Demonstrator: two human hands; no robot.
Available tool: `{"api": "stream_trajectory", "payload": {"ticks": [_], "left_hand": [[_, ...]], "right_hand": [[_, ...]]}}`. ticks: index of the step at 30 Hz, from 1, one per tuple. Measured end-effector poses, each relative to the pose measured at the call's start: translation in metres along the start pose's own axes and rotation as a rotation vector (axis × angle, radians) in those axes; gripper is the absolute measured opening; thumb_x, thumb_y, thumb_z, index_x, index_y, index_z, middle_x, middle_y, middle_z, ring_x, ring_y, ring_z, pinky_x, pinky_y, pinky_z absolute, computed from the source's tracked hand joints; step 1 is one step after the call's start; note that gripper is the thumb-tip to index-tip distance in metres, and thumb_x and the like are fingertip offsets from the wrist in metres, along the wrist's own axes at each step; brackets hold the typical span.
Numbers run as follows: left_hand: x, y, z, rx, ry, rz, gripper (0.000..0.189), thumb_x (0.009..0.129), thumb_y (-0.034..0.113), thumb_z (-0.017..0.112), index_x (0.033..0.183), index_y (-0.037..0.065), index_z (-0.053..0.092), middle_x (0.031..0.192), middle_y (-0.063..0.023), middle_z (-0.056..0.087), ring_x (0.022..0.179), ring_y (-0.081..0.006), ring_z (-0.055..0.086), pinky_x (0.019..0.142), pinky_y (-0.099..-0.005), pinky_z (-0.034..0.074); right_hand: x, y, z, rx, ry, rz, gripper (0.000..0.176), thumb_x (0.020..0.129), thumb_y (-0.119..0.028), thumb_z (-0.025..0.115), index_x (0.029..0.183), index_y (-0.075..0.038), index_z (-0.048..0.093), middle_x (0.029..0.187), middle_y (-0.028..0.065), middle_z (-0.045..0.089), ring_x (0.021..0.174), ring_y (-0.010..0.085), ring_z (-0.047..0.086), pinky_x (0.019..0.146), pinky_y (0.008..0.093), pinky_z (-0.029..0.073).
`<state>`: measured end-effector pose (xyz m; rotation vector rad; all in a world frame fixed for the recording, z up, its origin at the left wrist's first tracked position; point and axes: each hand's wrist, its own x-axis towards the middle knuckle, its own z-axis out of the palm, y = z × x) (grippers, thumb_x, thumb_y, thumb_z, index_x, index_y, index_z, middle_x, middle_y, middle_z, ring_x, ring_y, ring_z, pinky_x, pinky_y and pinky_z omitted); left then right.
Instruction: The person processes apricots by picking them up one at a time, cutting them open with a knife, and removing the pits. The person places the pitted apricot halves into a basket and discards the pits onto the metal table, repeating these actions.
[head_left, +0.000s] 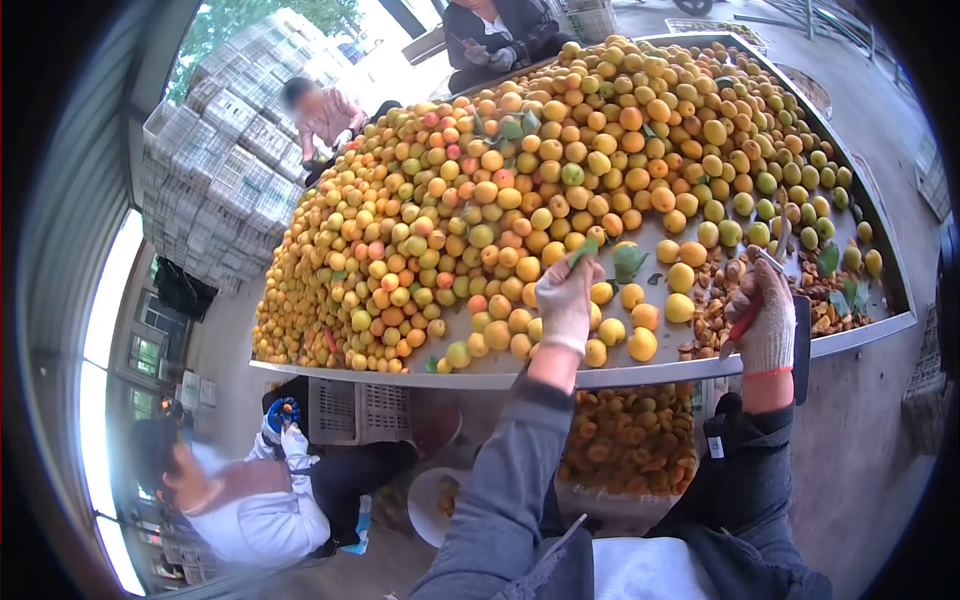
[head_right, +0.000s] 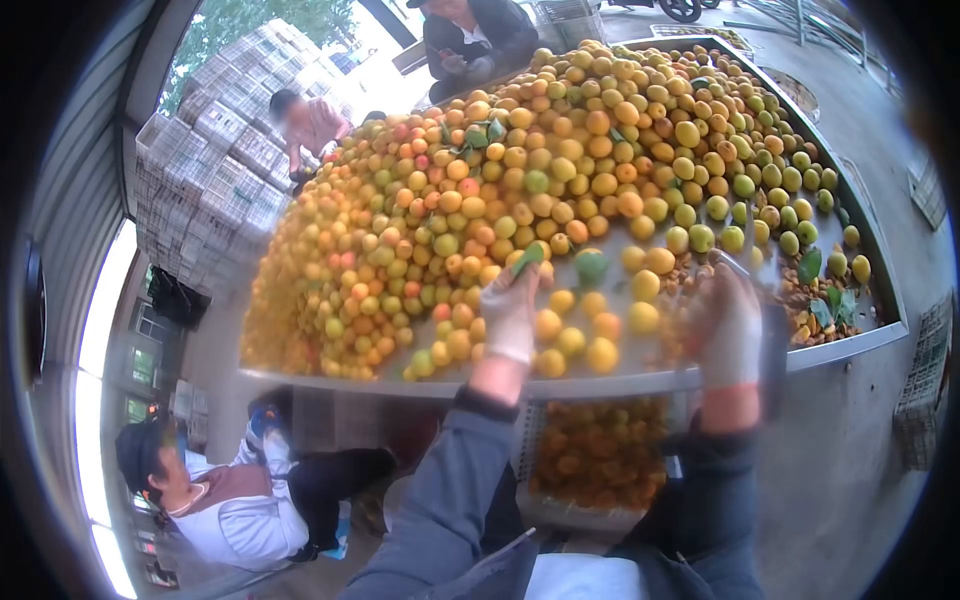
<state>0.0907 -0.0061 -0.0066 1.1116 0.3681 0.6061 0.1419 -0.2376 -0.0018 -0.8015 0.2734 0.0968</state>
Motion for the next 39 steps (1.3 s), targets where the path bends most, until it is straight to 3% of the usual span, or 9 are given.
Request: {"api": "stream_trajectory", "payload": {"ticks": [5, 9, 12, 13, 15, 21, 24, 33, 39], "left_hand": [[-0.067, 0.075, -0.080, 1.189, -0.249, 1.037, 0.020, 0.078, 0.002, 0.070, 0.098, 0.003, 0.069, 0.088, -0.0073, 0.068, 0.080, -0.0177, 0.064, 0.073, -0.0312, 0.050], [-0.099, 0.077, -0.194, 1.265, 0.083, 0.678, 0.019, 0.074, 0.004, 0.067, 0.093, 0.007, 0.067, 0.080, -0.0080, 0.065, 0.078, -0.0298, 0.063, 0.074, -0.0373, 0.049], [-0.121, 0.100, -0.212, 2.219, 0.146, -0.163, 0.047, 0.077, 0.017, 0.062, 0.123, 0.008, 0.055, 0.123, -0.0121, 0.055, 0.129, -0.0328, 0.037, 0.105, -0.0559, 0.022], [-0.121, 0.068, -0.266, 2.431, 0.257, -0.061, 0.058, 0.077, 0.021, 0.062, 0.132, 0.010, 0.047, 0.136, -0.0143, 0.045, 0.135, -0.0369, 0.022, 0.106, -0.0617, 0.010], [-0.120, 0.081, -0.266, 2.448, 0.232, 0.389, 0.057, 0.079, 0.024, 0.063, 0.132, 0.011, 0.048, 0.136, -0.0126, 0.045, 0.134, -0.0356, 0.027, 0.109, -0.0591, 0.010], [-0.013, 0.051, -0.276, 1.562, 0.064, -0.032, 0.063, 0.076, 0.030, 0.069, 0.133, 0.014, 0.050, 0.135, -0.0073, 0.052, 0.131, -0.0238, 0.040, 0.111, -0.0524, 0.021], [0.017, 0.044, -0.254, 1.912, -0.081, -0.322, 0.062, 0.073, 0.031, 0.070, 0.131, 0.017, 0.053, 0.133, -0.0092, 0.054, 0.128, -0.0262, 0.046, 0.108, -0.0524, 0.027], [0.037, 0.074, -0.184, 2.065, -0.030, -0.046, 0.043, 0.068, 0.020, 0.071, 0.110, 0.009, 0.067, 0.107, -0.0178, 0.065, 0.103, -0.0311, 0.061, 0.092, -0.0394, 0.047], [0.061, 0.074, 0.027, 0.796, -0.434, 0.353, 0.061, 0.074, 0.008, 0.075, 0.129, -0.001, 0.051, 0.126, -0.0156, 0.054, 0.113, -0.0232, 0.055, 0.095, -0.0341, 0.047]], "right_hand": [[-0.001, 0.003, -0.006, -0.014, -0.152, 0.038, 0.028, 0.096, -0.021, 0.052, 0.120, -0.008, 0.054, 0.064, -0.0041, 0.044, 0.048, 0.0073, 0.039, 0.043, 0.0226, 0.033], [-0.002, 0.010, 0.001, -0.013, -0.166, 0.043, 0.027, 0.095, -0.020, 0.053, 0.119, -0.008, 0.054, 0.064, -0.0035, 0.045, 0.048, 0.0076, 0.041, 0.042, 0.0220, 0.035], [-0.005, 0.013, 0.006, -0.016, -0.194, 0.069, 0.028, 0.095, -0.021, 0.053, 0.119, -0.007, 0.054, 0.065, -0.0032, 0.047, 0.048, 0.0079, 0.043, 0.042, 0.0215, 0.036], [-0.007, 0.013, 0.011, -0.017, -0.162, 0.071, 0.024, 0.095, -0.019, 0.053, 0.117, -0.008, 0.054, 0.063, -0.0039, 0.044, 0.046, 0.0077, 0.041, 0.039, 0.0223, 0.033], [-0.008, 0.016, 0.018, -0.014, -0.096, 0.075, 0.018, 0.096, -0.015, 0.051, 0.113, -0.008, 0.054, 0.059, -0.0055, 0.039, 0.041, 0.0075, 0.036, 0.035, 0.0237, 0.028], [-0.008, 0.021, 0.015, -0.133, -0.172, 0.041, 0.027, 0.094, -0.021, 0.056, 0.118, -0.008, 0.055, 0.067, -0.0021, 0.048, 0.050, 0.0086, 0.045, 0.042, 0.0226, 0.037], [-0.004, 0.030, 0.015, -0.205, -0.093, -0.022, 0.025, 0.093, -0.019, 0.056, 0.115, -0.007, 0.056, 0.067, -0.0013, 0.049, 0.050, 0.0096, 0.046, 0.043, 0.0236, 0.039], [-0.025, 0.007, 0.024, -0.431, -0.116, -0.027, 0.021, 0.092, -0.021, 0.058, 0.107, -0.006, 0.061, 0.066, 0.0000, 0.054, 0.043, 0.0097, 0.048, 0.038, 0.0232, 0.039], [-0.037, 0.028, 0.026, -0.533, -0.221, 0.185, 0.029, 0.089, -0.024, 0.058, 0.111, -0.005, 0.060, 0.076, -0.0006, 0.057, 0.061, 0.0072, 0.052, 0.054, 0.0231, 0.045]]}}
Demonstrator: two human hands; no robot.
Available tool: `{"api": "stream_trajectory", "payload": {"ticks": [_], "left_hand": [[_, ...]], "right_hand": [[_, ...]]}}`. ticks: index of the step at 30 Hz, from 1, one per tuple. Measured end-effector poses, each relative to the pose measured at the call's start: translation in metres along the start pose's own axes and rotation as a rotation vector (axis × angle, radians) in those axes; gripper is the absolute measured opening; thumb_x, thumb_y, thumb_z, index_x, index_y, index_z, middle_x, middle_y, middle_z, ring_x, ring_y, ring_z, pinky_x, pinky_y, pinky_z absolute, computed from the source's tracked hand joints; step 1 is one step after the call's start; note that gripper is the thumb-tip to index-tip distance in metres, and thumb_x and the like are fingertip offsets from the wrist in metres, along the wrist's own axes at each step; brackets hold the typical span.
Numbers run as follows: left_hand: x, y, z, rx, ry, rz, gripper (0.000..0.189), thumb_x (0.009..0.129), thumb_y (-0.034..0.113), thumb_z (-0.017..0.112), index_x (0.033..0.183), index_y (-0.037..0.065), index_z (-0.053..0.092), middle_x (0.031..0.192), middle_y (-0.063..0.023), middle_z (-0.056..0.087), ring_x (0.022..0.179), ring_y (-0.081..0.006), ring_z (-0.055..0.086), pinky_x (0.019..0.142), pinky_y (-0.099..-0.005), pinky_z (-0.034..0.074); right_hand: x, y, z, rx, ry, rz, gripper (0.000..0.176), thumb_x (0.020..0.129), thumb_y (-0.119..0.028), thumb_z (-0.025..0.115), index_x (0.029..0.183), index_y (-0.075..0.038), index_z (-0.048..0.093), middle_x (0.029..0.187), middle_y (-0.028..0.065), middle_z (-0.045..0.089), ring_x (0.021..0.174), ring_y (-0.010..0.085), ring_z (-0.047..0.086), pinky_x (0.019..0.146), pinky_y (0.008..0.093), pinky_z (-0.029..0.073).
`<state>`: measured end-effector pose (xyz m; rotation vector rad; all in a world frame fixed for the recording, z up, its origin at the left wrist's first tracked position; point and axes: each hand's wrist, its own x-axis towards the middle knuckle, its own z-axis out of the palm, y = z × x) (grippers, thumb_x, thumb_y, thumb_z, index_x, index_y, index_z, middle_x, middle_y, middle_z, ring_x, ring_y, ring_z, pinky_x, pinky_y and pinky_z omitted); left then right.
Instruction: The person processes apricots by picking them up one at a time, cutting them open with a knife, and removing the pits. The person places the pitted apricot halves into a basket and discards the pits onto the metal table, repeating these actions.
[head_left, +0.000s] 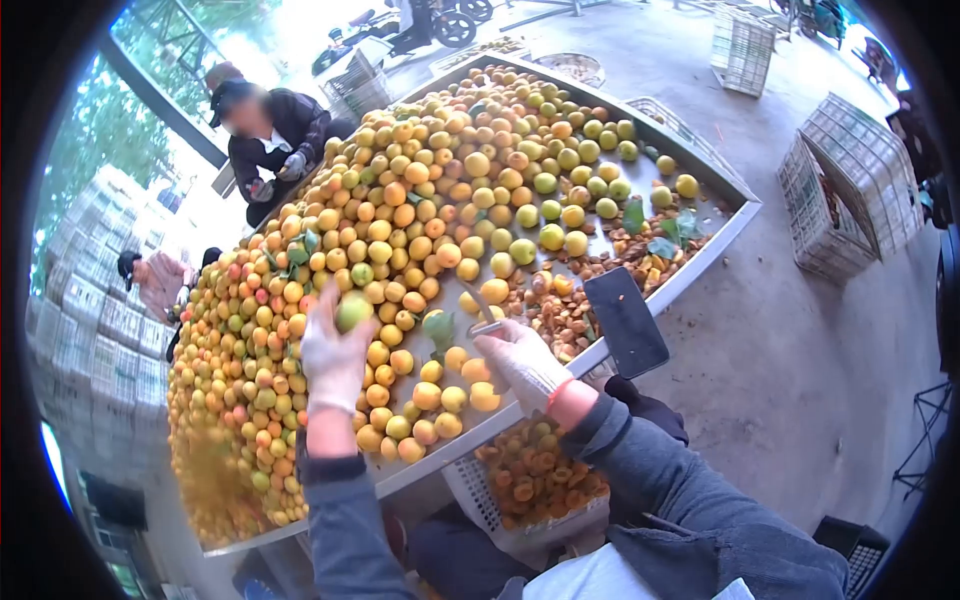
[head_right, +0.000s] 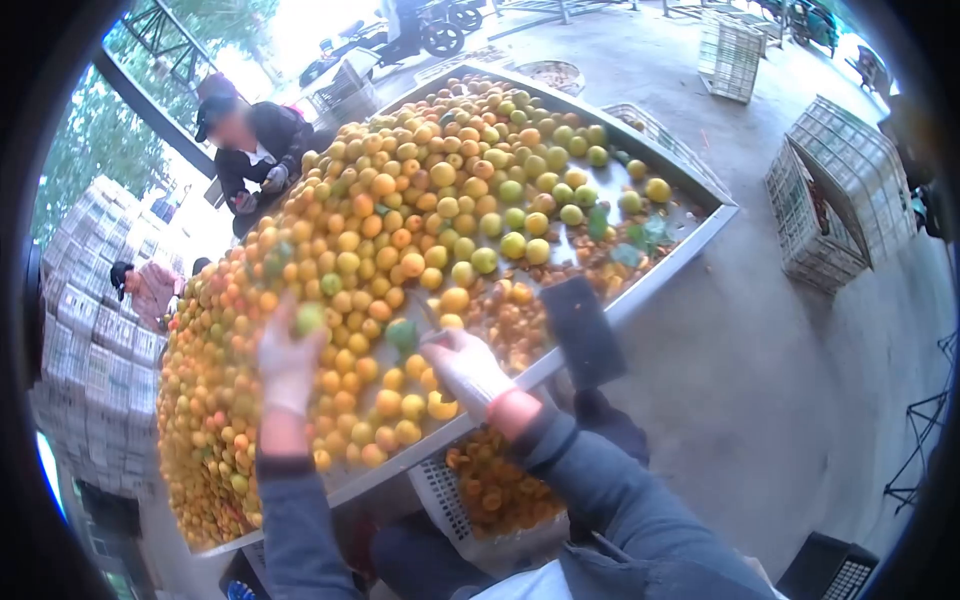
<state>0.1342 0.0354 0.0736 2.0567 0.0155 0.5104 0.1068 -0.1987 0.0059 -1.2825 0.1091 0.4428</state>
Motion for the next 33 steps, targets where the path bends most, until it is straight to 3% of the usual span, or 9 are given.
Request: {"api": "stream_trajectory", "payload": {"ticks": [3, 6, 10, 12, 21, 23, 24, 26, 33], "left_hand": [[0.029, 0.070, 0.051, -0.073, 0.047, 0.212, 0.079, 0.075, 0.009, 0.078, 0.141, -0.002, 0.036, 0.136, -0.0179, 0.047, 0.117, -0.0231, 0.051, 0.100, -0.0303, 0.042], [0.003, 0.079, 0.058, 0.129, -0.025, 0.342, 0.060, 0.080, 0.016, 0.073, 0.130, -0.003, 0.048, 0.129, -0.0184, 0.054, 0.111, -0.0204, 0.056, 0.095, -0.0296, 0.045], [-0.052, 0.029, 0.043, 0.383, -0.335, -0.159, 0.025, 0.080, 0.022, 0.069, 0.097, 0.003, 0.069, 0.093, -0.0136, 0.071, 0.088, -0.0234, 0.067, 0.079, -0.0303, 0.051], [-0.077, 0.001, 0.051, 0.637, -0.439, -0.289, 0.026, 0.081, 0.029, 0.065, 0.095, 0.009, 0.071, 0.088, -0.0130, 0.071, 0.089, -0.0296, 0.068, 0.081, -0.0344, 0.051], [-0.101, -0.014, 0.102, 0.820, -0.775, -0.434, 0.046, 0.075, 0.039, 0.068, 0.111, 0.009, 0.066, 0.107, -0.0174, 0.067, 0.104, -0.0276, 0.063, 0.090, -0.0344, 0.048], [-0.115, -0.054, 0.087, 0.139, -0.463, -0.512, 0.045, 0.082, 0.037, 0.064, 0.116, 0.007, 0.062, 0.110, -0.0140, 0.066, 0.100, -0.0232, 0.064, 0.085, -0.0326, 0.050], [-0.116, -0.054, 0.077, 0.139, -0.458, -0.515, 0.045, 0.082, 0.037, 0.064, 0.116, 0.007, 0.062, 0.110, -0.0140, 0.066, 0.100, -0.0232, 0.064, 0.085, -0.0326, 0.050], [-0.122, -0.051, 0.053, -0.798, -0.298, -0.746, 0.043, 0.092, 0.035, 0.055, 0.125, 0.008, 0.055, 0.114, -0.0101, 0.063, 0.096, -0.0206, 0.063, 0.079, -0.0320, 0.051], [-0.140, -0.046, 0.024, -1.231, -0.094, -0.625, 0.044, 0.097, 0.035, 0.048, 0.137, 0.015, 0.044, 0.125, -0.0123, 0.056, 0.097, -0.0228, 0.058, 0.078, -0.0320, 0.049]], "right_hand": [[-0.005, -0.002, -0.006, 0.000, -0.009, 0.003, 0.030, 0.089, -0.024, 0.059, 0.112, -0.005, 0.060, 0.078, -0.0003, 0.057, 0.060, 0.0078, 0.053, 0.053, 0.0234, 0.045], [0.000, -0.002, -0.013, 0.078, 0.019, -0.046, 0.027, 0.090, -0.027, 0.060, 0.105, -0.005, 0.060, 0.071, -0.0017, 0.055, 0.053, 0.0071, 0.051, 0.046, 0.0228, 0.042], [-0.005, -0.018, -0.024, 0.241, 0.024, -0.078, 0.028, 0.091, -0.034, 0.062, 0.095, -0.006, 0.058, 0.059, -0.0015, 0.049, 0.040, 0.0080, 0.046, 0.038, 0.0218, 0.038], [-0.005, -0.020, -0.026, 0.248, 0.044, -0.081, 0.028, 0.092, -0.034, 0.062, 0.093, -0.006, 0.057, 0.058, -0.0018, 0.048, 0.040, 0.0078, 0.045, 0.037, 0.0213, 0.038], [-0.006, -0.014, -0.027, 0.241, 0.055, -0.124, 0.029, 0.094, -0.033, 0.057, 0.098, -0.005, 0.058, 0.059, -0.0005, 0.050, 0.042, 0.0084, 0.047, 0.039, 0.0220, 0.040], [-0.005, -0.012, -0.026, 0.130, 0.016, -0.174, 0.031, 0.096, -0.034, 0.053, 0.100, -0.004, 0.059, 0.058, 0.0003, 0.049, 0.044, 0.0091, 0.048, 0.041, 0.0228, 0.039], [-0.007, -0.013, -0.024, 0.129, 0.011, -0.172, 0.031, 0.096, -0.034, 0.053, 0.100, -0.004, 0.059, 0.058, 0.0003, 0.049, 0.044, 0.0091, 0.048, 0.041, 0.0228, 0.039], [-0.017, -0.023, -0.013, 0.018, -0.039, -0.096, 0.031, 0.097, -0.034, 0.050, 0.102, -0.005, 0.059, 0.058, 0.0004, 0.050, 0.044, 0.0094, 0.048, 0.041, 0.0232, 0.038], [-0.016, 0.009, 0.023, -0.165, -0.166, -0.083, 0.022, 0.096, -0.025, 0.053, 0.107, -0.007, 0.058, 0.064, -0.0015, 0.050, 0.050, 0.0070, 0.048, 0.046, 0.0223, 0.040]]}}
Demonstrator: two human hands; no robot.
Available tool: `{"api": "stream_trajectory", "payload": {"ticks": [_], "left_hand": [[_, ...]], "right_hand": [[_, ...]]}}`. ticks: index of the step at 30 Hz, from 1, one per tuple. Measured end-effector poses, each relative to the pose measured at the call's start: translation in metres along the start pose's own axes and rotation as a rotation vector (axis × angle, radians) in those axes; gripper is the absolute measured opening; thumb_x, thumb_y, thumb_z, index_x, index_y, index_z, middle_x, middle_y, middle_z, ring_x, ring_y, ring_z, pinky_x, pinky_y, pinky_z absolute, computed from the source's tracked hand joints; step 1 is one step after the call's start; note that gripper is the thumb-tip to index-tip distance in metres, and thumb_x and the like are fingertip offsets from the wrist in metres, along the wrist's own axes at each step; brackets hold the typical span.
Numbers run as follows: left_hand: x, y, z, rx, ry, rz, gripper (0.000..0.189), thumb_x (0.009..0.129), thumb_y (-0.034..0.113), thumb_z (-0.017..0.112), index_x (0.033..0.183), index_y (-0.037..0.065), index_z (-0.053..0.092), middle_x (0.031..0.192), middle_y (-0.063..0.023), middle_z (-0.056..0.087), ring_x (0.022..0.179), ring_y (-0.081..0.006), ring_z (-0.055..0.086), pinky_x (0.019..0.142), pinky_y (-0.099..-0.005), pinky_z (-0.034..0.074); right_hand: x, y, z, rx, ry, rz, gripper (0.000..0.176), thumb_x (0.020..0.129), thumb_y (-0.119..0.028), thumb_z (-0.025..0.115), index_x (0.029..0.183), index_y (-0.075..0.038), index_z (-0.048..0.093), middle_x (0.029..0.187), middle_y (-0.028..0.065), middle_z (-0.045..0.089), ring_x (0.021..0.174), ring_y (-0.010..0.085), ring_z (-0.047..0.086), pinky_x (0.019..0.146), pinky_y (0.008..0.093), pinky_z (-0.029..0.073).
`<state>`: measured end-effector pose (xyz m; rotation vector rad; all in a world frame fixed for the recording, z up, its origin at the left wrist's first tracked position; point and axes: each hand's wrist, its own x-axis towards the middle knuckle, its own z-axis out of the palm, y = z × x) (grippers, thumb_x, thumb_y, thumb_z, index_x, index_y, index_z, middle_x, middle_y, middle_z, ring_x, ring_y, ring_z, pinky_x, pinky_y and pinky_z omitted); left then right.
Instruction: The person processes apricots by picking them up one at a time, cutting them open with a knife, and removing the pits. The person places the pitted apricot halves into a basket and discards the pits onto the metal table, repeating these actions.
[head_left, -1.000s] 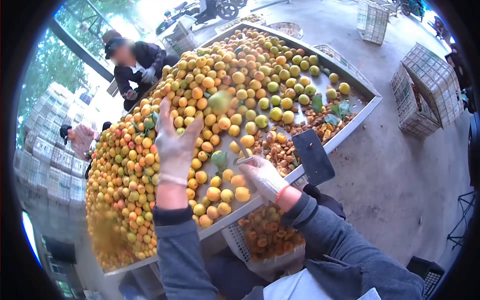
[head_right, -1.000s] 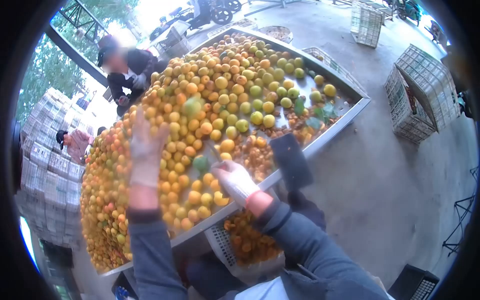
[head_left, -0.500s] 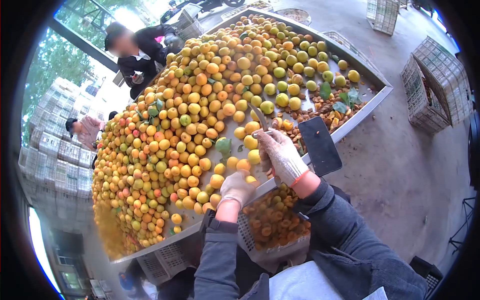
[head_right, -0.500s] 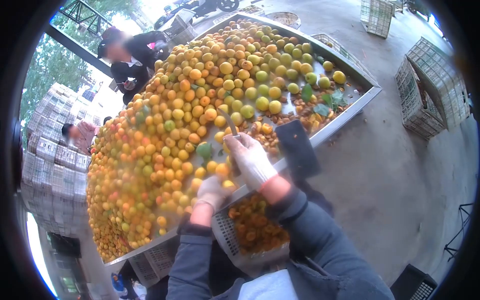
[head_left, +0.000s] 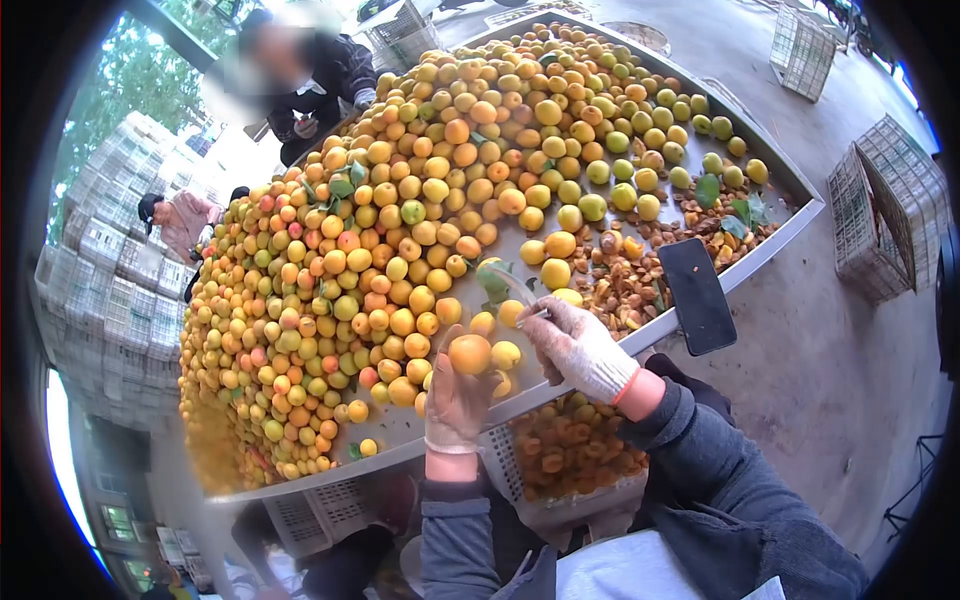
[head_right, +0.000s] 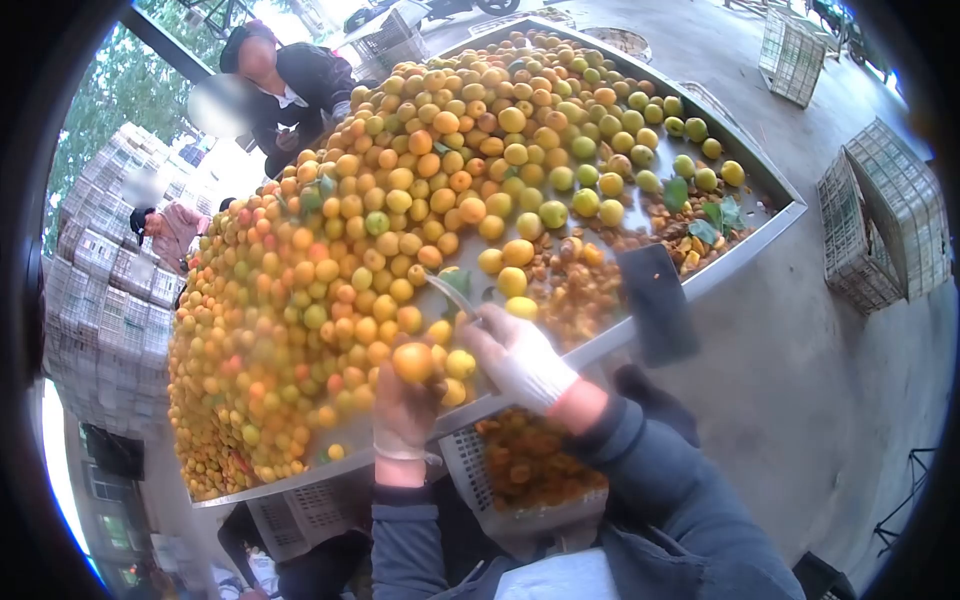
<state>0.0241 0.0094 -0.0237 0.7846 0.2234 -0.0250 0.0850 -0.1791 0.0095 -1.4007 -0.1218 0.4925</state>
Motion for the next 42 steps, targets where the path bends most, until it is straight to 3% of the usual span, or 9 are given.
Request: {"api": "stream_trajectory", "payload": {"ticks": [7, 9, 11, 20, 26, 34, 35, 37, 42], "left_hand": [[0.006, -0.007, -0.021, -0.141, -0.073, 0.116, 0.057, 0.093, 0.052, 0.051, 0.135, 0.013, 0.046, 0.120, -0.0111, 0.057, 0.100, -0.0254, 0.057, 0.084, -0.0370, 0.049], [0.010, -0.004, -0.027, -0.187, -0.083, 0.063, 0.060, 0.090, 0.056, 0.052, 0.130, 0.011, 0.049, 0.116, -0.0109, 0.058, 0.100, -0.0257, 0.057, 0.084, -0.0374, 0.049], [0.010, 0.000, -0.025, -0.228, -0.093, 0.010, 0.063, 0.088, 0.060, 0.053, 0.124, 0.009, 0.051, 0.113, -0.0106, 0.059, 0.100, -0.0260, 0.057, 0.083, -0.0379, 0.049], [0.002, -0.001, -0.012, 0.013, 0.102, 0.107, 0.062, 0.087, 0.065, 0.050, 0.106, 0.006, 0.056, 0.104, -0.0105, 0.060, 0.093, -0.0243, 0.059, 0.079, -0.0340, 0.050], [0.004, -0.005, -0.013, -0.046, 0.119, 0.052, 0.062, 0.086, 0.062, 0.055, 0.108, 0.005, 0.057, 0.104, -0.0112, 0.061, 0.094, -0.0248, 0.059, 0.080, -0.0342, 0.050], [-0.004, 0.005, -0.013, 0.306, 0.124, 0.217, 0.062, 0.086, 0.055, 0.061, 0.113, -0.001, 0.056, 0.098, -0.0128, 0.065, 0.071, -0.0199, 0.063, 0.050, -0.0227, 0.049], [-0.006, 0.005, -0.010, 0.304, 0.123, 0.221, 0.062, 0.086, 0.055, 0.061, 0.113, -0.001, 0.056, 0.098, -0.0128, 0.065, 0.071, -0.0199, 0.063, 0.050, -0.0227, 0.049], [-0.011, 0.009, 0.002, 0.497, 0.184, 0.351, 0.055, 0.083, 0.034, 0.075, 0.117, -0.005, 0.056, 0.105, -0.0090, 0.063, 0.092, -0.0138, 0.061, 0.079, -0.0259, 0.051], [-0.010, 0.012, -0.011, 0.380, 0.085, 0.287, 0.052, 0.078, 0.019, 0.080, 0.119, -0.003, 0.056, 0.107, -0.0056, 0.063, 0.092, -0.0111, 0.061, 0.077, -0.0232, 0.051]], "right_hand": [[0.001, 0.021, 0.035, -0.378, -0.072, -0.228, 0.020, 0.093, -0.021, 0.057, 0.107, -0.006, 0.058, 0.071, 0.0015, 0.058, 0.058, 0.0102, 0.055, 0.053, 0.0263, 0.045], [-0.005, 0.019, 0.044, -0.487, -0.082, -0.237, 0.024, 0.092, -0.026, 0.057, 0.105, -0.006, 0.056, 0.078, 0.0175, 0.065, 0.073, 0.0345, 0.065, 0.064, 0.0399, 0.050], [-0.006, 0.029, 0.050, -0.513, -0.063, -0.281, 0.023, 0.089, -0.018, 0.062, 0.108, -0.006, 0.057, 0.074, 0.0120, 0.064, 0.066, 0.0239, 0.065, 0.061, 0.0327, 0.050], [-0.013, 0.037, 0.065, -0.787, 0.026, -0.447, 0.034, 0.088, -0.018, 0.062, 0.119, -0.009, 0.052, 0.077, 0.0141, 0.066, 0.069, 0.0355, 0.065, 0.060, 0.0416, 0.052], [-0.011, 0.038, 0.065, -0.877, 0.021, -0.430, 0.035, 0.087, -0.018, 0.062, 0.120, -0.009, 0.052, 0.077, 0.0152, 0.065, 0.066, 0.0365, 0.064, 0.056, 0.0436, 0.051], [-0.011, 0.035, 0.067, -0.911, -0.036, -0.414, 0.033, 0.086, -0.017, 0.061, 0.117, -0.009, 0.052, 0.074, 0.0154, 0.063, 0.065, 0.0380, 0.063, 0.055, 0.0454, 0.050], [-0.010, 0.034, 0.067, -0.922, -0.029, -0.401, 0.032, 0.086, -0.017, 0.061, 0.116, -0.009, 0.052, 0.074, 0.0156, 0.063, 0.065, 0.0381, 0.063, 0.054, 0.0453, 0.050], [-0.008, 0.035, 0.063, -0.878, -0.026, -0.439, 0.023, 0.087, -0.018, 0.061, 0.107, -0.009, 0.054, 0.072, 0.0158, 0.062, 0.063, 0.0375, 0.062, 0.054, 0.0450, 0.049], [-0.008, 0.033, 0.059, -0.852, -0.047, -0.504, 0.014, 0.087, -0.018, 0.061, 0.096, -0.009, 0.056, 0.070, 0.0155, 0.061, 0.061, 0.0372, 0.062, 0.054, 0.0442, 0.049]]}}
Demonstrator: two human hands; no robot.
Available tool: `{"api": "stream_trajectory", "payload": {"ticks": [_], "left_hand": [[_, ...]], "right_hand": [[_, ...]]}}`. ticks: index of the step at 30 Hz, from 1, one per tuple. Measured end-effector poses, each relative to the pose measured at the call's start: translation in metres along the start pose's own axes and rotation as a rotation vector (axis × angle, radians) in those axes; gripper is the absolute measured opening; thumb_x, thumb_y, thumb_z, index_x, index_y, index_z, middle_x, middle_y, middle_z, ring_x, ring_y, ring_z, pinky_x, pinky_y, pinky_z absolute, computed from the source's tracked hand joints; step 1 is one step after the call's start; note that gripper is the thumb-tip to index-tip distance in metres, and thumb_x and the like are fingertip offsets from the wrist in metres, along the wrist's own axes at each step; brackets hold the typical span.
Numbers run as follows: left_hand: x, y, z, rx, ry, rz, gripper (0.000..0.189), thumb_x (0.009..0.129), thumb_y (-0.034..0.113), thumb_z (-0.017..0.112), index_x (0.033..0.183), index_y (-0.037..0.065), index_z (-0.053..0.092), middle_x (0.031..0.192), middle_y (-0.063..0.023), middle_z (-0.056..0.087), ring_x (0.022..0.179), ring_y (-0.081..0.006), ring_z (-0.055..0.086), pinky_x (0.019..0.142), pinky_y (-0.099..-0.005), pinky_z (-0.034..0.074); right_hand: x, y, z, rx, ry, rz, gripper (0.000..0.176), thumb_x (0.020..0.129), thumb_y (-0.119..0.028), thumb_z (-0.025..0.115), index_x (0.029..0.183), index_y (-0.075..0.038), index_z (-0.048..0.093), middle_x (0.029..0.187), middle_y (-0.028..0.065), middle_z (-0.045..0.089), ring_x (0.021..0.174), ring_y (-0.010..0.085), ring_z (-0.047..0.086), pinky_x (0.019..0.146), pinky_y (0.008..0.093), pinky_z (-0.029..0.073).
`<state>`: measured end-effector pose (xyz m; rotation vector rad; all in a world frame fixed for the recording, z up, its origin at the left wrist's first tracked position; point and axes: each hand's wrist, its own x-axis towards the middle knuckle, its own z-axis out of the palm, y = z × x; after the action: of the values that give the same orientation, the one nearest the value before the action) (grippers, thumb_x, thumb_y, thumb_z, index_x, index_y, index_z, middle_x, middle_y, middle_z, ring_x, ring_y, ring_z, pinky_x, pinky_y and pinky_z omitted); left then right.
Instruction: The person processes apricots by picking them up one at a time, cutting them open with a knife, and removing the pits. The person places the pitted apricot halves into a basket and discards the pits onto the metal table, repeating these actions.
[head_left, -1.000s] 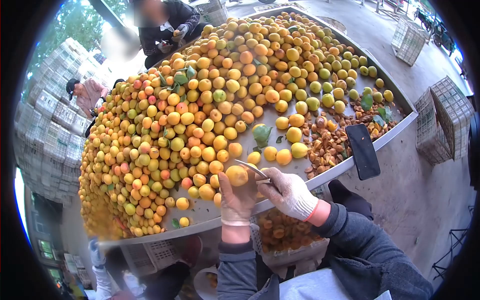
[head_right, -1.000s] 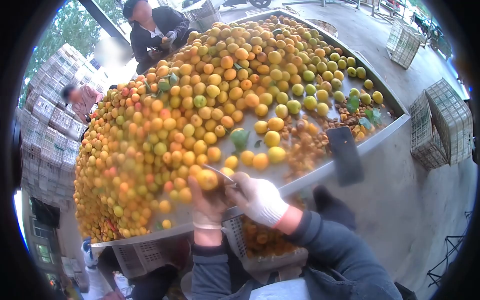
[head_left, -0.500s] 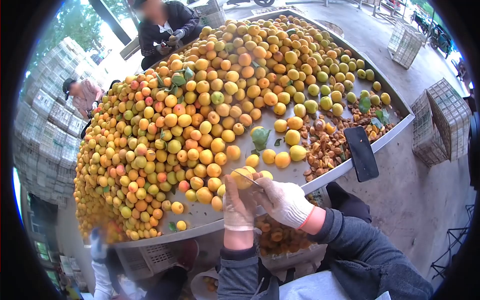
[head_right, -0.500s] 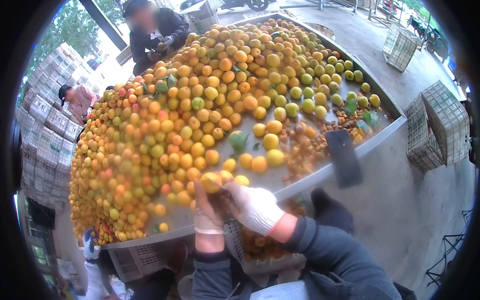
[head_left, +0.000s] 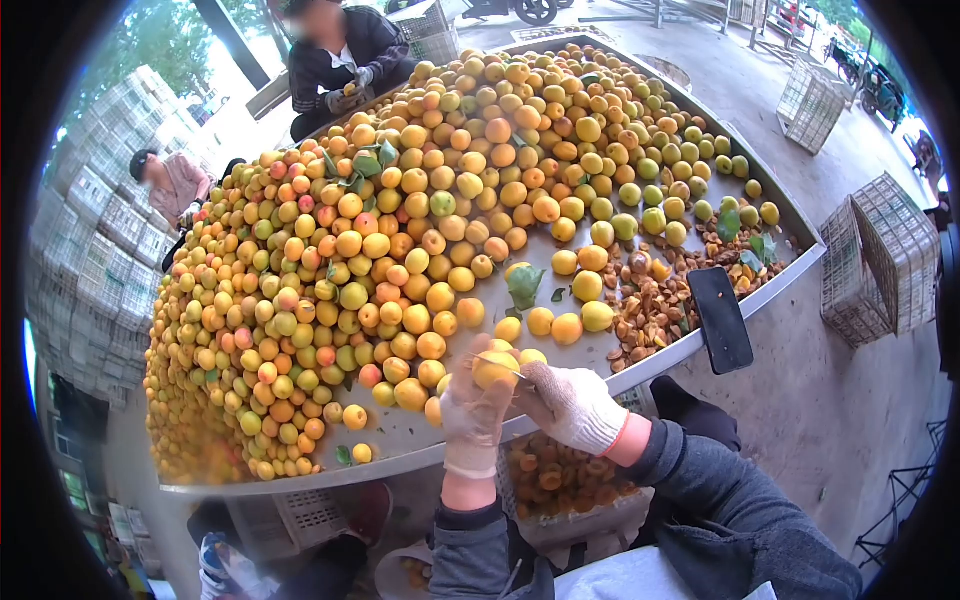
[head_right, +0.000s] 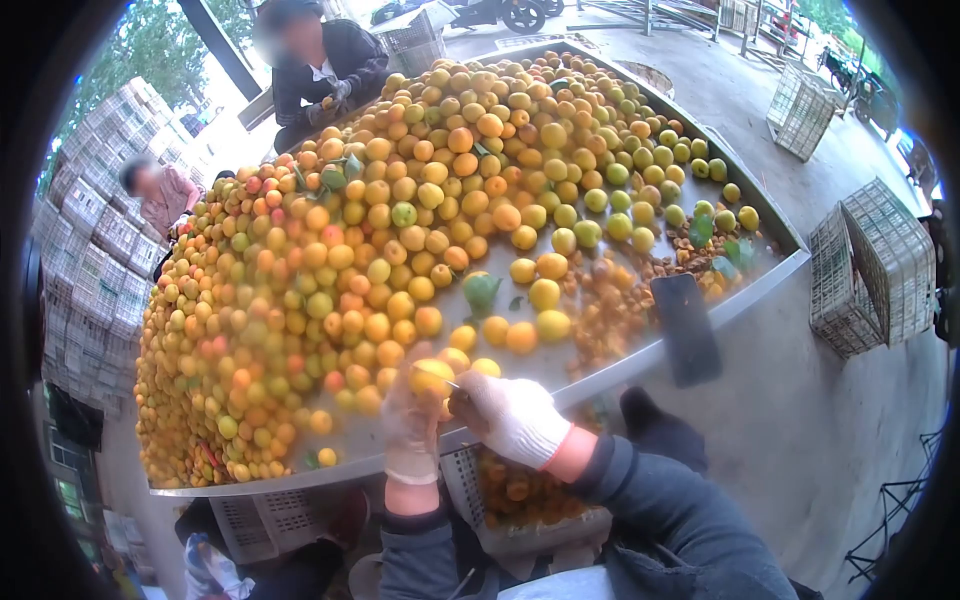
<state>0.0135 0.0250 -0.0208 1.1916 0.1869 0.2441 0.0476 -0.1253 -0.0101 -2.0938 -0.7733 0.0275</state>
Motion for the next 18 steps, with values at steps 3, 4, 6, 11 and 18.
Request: {"api": "stream_trajectory", "payload": {"ticks": [3, 4, 6, 11, 18], "left_hand": [[0.001, -0.002, -0.005, 0.034, -0.035, -0.101, 0.054, 0.078, 0.020, 0.080, 0.121, -0.003, 0.056, 0.107, -0.0048, 0.063, 0.092, -0.0108, 0.061, 0.076, -0.0246, 0.052], [0.001, 0.000, -0.003, 0.068, -0.024, -0.128, 0.056, 0.077, 0.021, 0.081, 0.121, -0.003, 0.056, 0.107, -0.0048, 0.063, 0.092, -0.0109, 0.061, 0.075, -0.0247, 0.052], [-0.001, 0.011, 0.000, 0.178, -0.059, -0.092, 0.055, 0.076, 0.017, 0.081, 0.122, -0.001, 0.056, 0.107, -0.0040, 0.064, 0.092, -0.0107, 0.061, 0.075, -0.0235, 0.052], [0.001, 0.019, -0.008, 0.915, -0.166, 0.164, 0.055, 0.077, 0.014, 0.080, 0.123, -0.001, 0.055, 0.110, -0.0058, 0.064, 0.095, -0.0123, 0.060, 0.081, -0.0248, 0.051], [0.001, 0.001, -0.004, -0.264, -0.081, -0.119, 0.065, 0.074, 0.004, 0.080, 0.130, 0.000, 0.047, 0.117, -0.0097, 0.059, 0.101, -0.0169, 0.060, 0.086, -0.0299, 0.052]], "right_hand": [[-0.001, 0.000, 0.003, 0.007, 0.027, 0.038, 0.015, 0.086, -0.018, 0.062, 0.095, -0.009, 0.056, 0.071, 0.0152, 0.061, 0.061, 0.0371, 0.062, 0.054, 0.0439, 0.049], [-0.001, 0.004, 0.003, -0.006, 0.002, 0.009, 0.020, 0.085, -0.017, 0.063, 0.100, -0.009, 0.054, 0.072, 0.0148, 0.062, 0.064, 0.0377, 0.062, 0.055, 0.0436, 0.050], [0.000, 0.013, 0.000, -0.020, -0.026, -0.018, 0.026, 0.083, -0.017, 0.065, 0.104, -0.008, 0.053, 0.074, 0.0143, 0.063, 0.067, 0.0383, 0.063, 0.056, 0.0434, 0.050], [-0.001, 0.022, 0.004, 0.006, -0.082, -0.082, 0.026, 0.082, -0.017, 0.066, 0.103, -0.009, 0.054, 0.074, 0.0133, 0.063, 0.069, 0.0367, 0.064, 0.058, 0.0422, 0.051], [0.004, 0.004, 0.006, -0.059, 0.089, -0.026, 0.017, 0.082, -0.016, 0.065, 0.094, -0.010, 0.056, 0.075, 0.0110, 0.060, 0.064, 0.0347, 0.062, 0.056, 0.0417, 0.049]]}}
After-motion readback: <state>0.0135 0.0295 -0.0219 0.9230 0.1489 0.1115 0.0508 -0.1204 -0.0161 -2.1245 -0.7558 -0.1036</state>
